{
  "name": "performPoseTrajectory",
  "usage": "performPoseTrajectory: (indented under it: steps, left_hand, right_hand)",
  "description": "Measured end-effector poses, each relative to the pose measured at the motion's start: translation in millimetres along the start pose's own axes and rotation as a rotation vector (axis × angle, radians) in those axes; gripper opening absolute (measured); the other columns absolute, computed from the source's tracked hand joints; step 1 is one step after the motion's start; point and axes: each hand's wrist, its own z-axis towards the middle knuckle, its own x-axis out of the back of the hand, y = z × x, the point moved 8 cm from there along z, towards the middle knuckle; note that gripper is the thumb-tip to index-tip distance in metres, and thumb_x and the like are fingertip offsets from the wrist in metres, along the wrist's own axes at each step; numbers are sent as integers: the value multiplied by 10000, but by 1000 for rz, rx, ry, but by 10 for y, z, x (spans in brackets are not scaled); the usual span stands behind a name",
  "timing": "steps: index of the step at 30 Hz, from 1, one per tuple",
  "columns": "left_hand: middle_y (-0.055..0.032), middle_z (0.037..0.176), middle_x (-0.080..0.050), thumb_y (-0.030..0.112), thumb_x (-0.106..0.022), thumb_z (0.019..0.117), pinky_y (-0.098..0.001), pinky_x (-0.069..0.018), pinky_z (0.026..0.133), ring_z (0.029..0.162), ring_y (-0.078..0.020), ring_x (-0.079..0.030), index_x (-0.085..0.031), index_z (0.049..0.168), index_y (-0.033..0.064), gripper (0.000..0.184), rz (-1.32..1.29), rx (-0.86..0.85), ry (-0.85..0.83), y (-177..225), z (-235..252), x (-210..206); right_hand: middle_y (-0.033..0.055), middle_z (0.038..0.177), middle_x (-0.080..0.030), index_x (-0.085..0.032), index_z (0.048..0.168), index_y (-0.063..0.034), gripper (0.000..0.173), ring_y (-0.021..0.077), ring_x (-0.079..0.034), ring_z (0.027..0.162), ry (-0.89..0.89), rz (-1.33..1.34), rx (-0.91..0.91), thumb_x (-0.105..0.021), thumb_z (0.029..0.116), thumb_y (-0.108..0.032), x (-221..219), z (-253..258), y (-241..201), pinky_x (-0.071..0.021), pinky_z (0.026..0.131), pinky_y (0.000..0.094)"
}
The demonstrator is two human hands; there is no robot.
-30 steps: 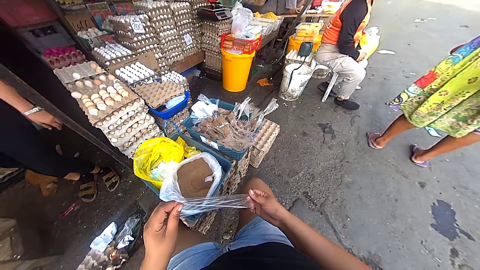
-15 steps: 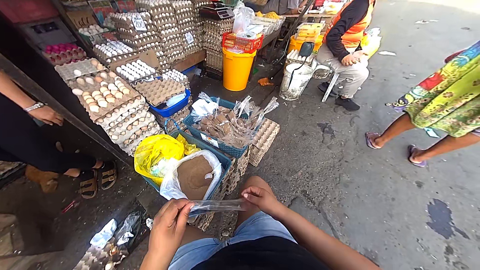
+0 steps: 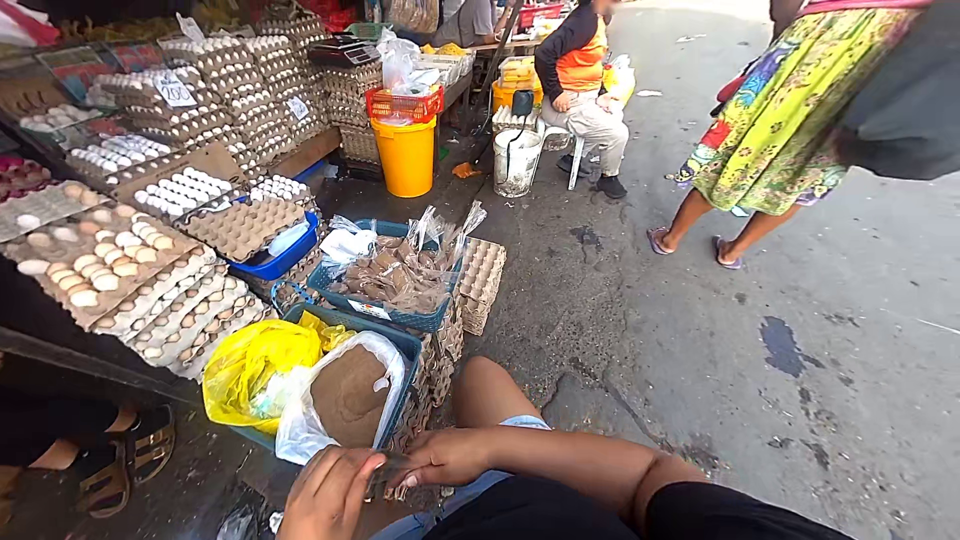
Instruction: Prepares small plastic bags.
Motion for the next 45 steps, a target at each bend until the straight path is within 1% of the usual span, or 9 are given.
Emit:
performPoseTrajectory:
  steps: [6, 15, 20, 23, 26, 32, 35, 39, 45]
  left_hand:
    - [-105, 781, -647, 257, -634, 1027, -129, -480, 807, 838, -51, -618, -698, 891, -9, 306, -36, 140, 89, -187, -109, 538]
    - [-16, 796, -644, 297, -685, 995, -85, -480, 769, 811, 43, -598, -712, 918, 62, 249, -212, 149, 83, -130, -78, 261]
    - [-79, 759, -665, 248, -715, 969, -143, -493, 723, 741, -42, -608, -756, 910, 30, 230, -153, 208, -11, -116, -170, -24]
    - [-80, 758, -673, 275, -695, 979, -187, -514, 737, 746, -98, -631, -758, 901, 52, 244, -68, 162, -43, -94, -237, -171]
    - [-100, 772, -706, 252, -700, 964, -280, -575, 750, 746, -174, -690, -778, 910, 39, 233, -80, 115, -158, -21, -333, -464]
    - [-88, 804, -711, 243, -676, 952, -316, -588, 764, 787, -203, -706, -781, 919, 70, 205, -51, 73, -194, -33, -440, -869]
    - [-119, 953, -702, 248, -683, 926, -332, -564, 872, 938, -240, -685, -791, 934, 103, 182, -40, 148, -161, -66, -434, -926]
    - [-104, 1031, -717, 245, -704, 922, -291, -536, 952, 1045, -198, -673, -753, 859, 85, 179, -173, 189, -152, -68, -447, -1004]
    - [-79, 1044, -711, 207, -754, 897, -195, -510, 968, 1080, -90, -646, -757, 874, 69, 141, -339, 283, -105, -94, -484, -1002]
  right_hand:
    - [291, 1275, -648, -640, 1309, 72, 403, 414, -596, 1252, -66, 43, -132, -402, 1116, -190, -230, -251, 439, -398, 1113, 541]
    - [251, 1227, -663, -609, 1350, 43, 431, 318, -636, 1126, -38, 248, -290, -430, 1113, -269, -291, -258, 813, -458, 1007, 507]
    - [329, 1493, -444, -128, 1653, -123, 854, 417, -579, 1253, 56, 640, -458, -661, 987, -76, -502, -298, 1131, -491, 1021, 543]
    - [319, 1491, -449, -35, 1663, -211, 948, 394, -616, 1191, 67, 677, -498, -672, 976, -64, -475, -303, 1170, -528, 959, 509]
    - [288, 1284, -624, -127, 1653, -155, 864, 289, -690, 1051, 10, 679, -428, -646, 974, -29, -513, -242, 1124, -545, 948, 441]
    - [124, 1129, -697, -398, 1492, 3, 561, 139, -705, 945, 63, 801, -306, -623, 979, 4, -480, -106, 798, -578, 900, 348]
    - [49, 1091, -698, -448, 1415, -15, 462, 118, -704, 927, 83, 925, -238, -572, 977, 61, -374, -53, 541, -589, 870, 328]
    - [-28, 953, -740, -641, 1100, -67, 129, 73, -715, 860, 121, 1021, -269, -549, 1019, -27, -513, -91, 838, -592, 830, 284]
    - [-36, 1008, -750, -668, 1100, -75, 156, 58, -715, 914, 93, 978, -344, -524, 1063, -121, -628, -136, 1146, -583, 849, 268]
